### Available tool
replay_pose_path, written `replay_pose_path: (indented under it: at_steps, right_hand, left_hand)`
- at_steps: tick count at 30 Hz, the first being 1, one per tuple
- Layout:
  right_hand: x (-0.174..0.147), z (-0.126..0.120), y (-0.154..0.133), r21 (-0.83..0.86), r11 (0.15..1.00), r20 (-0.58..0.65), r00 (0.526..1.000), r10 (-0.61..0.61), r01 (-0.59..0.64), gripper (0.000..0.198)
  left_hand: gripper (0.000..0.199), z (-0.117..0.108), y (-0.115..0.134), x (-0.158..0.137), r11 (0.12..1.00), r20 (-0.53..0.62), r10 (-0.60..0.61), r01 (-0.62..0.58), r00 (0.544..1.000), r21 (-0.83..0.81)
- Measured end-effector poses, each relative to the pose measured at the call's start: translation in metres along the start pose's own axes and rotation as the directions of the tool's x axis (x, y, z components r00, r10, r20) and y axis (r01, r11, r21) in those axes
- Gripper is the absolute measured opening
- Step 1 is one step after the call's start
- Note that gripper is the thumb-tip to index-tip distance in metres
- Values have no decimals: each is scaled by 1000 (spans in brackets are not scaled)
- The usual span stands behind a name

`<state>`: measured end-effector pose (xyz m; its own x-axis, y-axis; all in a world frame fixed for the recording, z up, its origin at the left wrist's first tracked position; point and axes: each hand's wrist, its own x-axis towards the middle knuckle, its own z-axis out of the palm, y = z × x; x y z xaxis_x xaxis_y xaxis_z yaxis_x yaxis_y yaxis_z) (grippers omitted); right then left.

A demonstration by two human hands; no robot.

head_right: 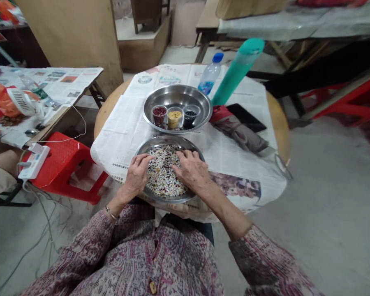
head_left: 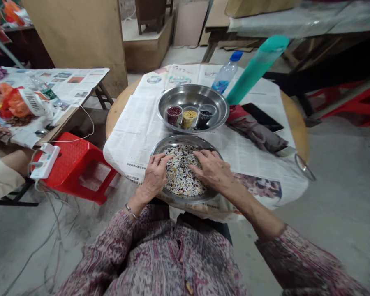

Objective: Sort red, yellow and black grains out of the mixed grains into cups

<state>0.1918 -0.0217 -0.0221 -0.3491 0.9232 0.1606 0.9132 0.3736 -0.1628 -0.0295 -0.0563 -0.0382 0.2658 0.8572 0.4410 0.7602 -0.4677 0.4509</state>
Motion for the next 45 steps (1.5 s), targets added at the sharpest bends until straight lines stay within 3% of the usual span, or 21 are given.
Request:
replay_pose_path:
  at_steps: [2, 4, 10, 14, 16, 18, 22, 25, 30, 35, 40, 45]
  right_hand:
    - [-2, 6, 0, -12, 999, 36, 998, 47, -47, 42]
    - [-1, 13, -2, 46, 997, 50, 997, 55, -57, 33]
    - [7, 23, -21, 430, 903, 61, 998, -9, -18, 21]
    - [5, 20, -49, 514, 837, 34, 970, -242, 191, 23]
    - [7, 19, -57, 435, 831, 17, 920, -391, 346, 21]
    - [12, 19, -54, 324, 841, 13, 887, -461, 432, 22]
    - [23, 19, -25, 177, 927, -25, 943, -331, 331, 25]
    - [17, 18, -1, 173, 956, -13, 971, -237, 235, 22]
    - [-20, 17, 4, 288, 930, -57, 974, -220, 226, 26]
    - [-48, 28, -5, 306, 922, -98, 971, -219, 239, 36]
    - [-44, 39, -1, 379, 913, -150, 984, -97, 148, 46]
    - [-32, 23, -2, 358, 931, -211, 977, 0, 77, 42]
  left_hand:
    - [48, -1, 1, 0, 1000, 2, -2, 2, 1000, -4]
    - [48, -1, 1, 0, 1000, 3, 2, -2, 1000, -13]
    - [48, 0, 0, 0, 1000, -8, -10, 10, 1000, -22]
    - [52, 1, 0, -1, 1000, -9, -11, 10, 1000, -22]
    - [52, 1, 0, -2, 1000, -9, -18, 18, 1000, -22]
    - [53, 1, 1, -2, 999, -11, -29, 29, 1000, -14]
    - [47, -4, 3, 1, 1000, 18, -13, 13, 1000, -3]
    - [36, -15, 11, 4, 999, 140, -9, 3, 990, 42]
    - [62, -26, 32, 3, 984, 495, -23, -67, 868, 165]
    - [30, -3, 41, 8, 990, 606, 57, -123, 793, 68]
    - [33, 11, 35, 36, 993, 572, 90, -117, 815, 11]
    - [26, 2, 31, 61, 979, 465, -28, -70, 885, 191]
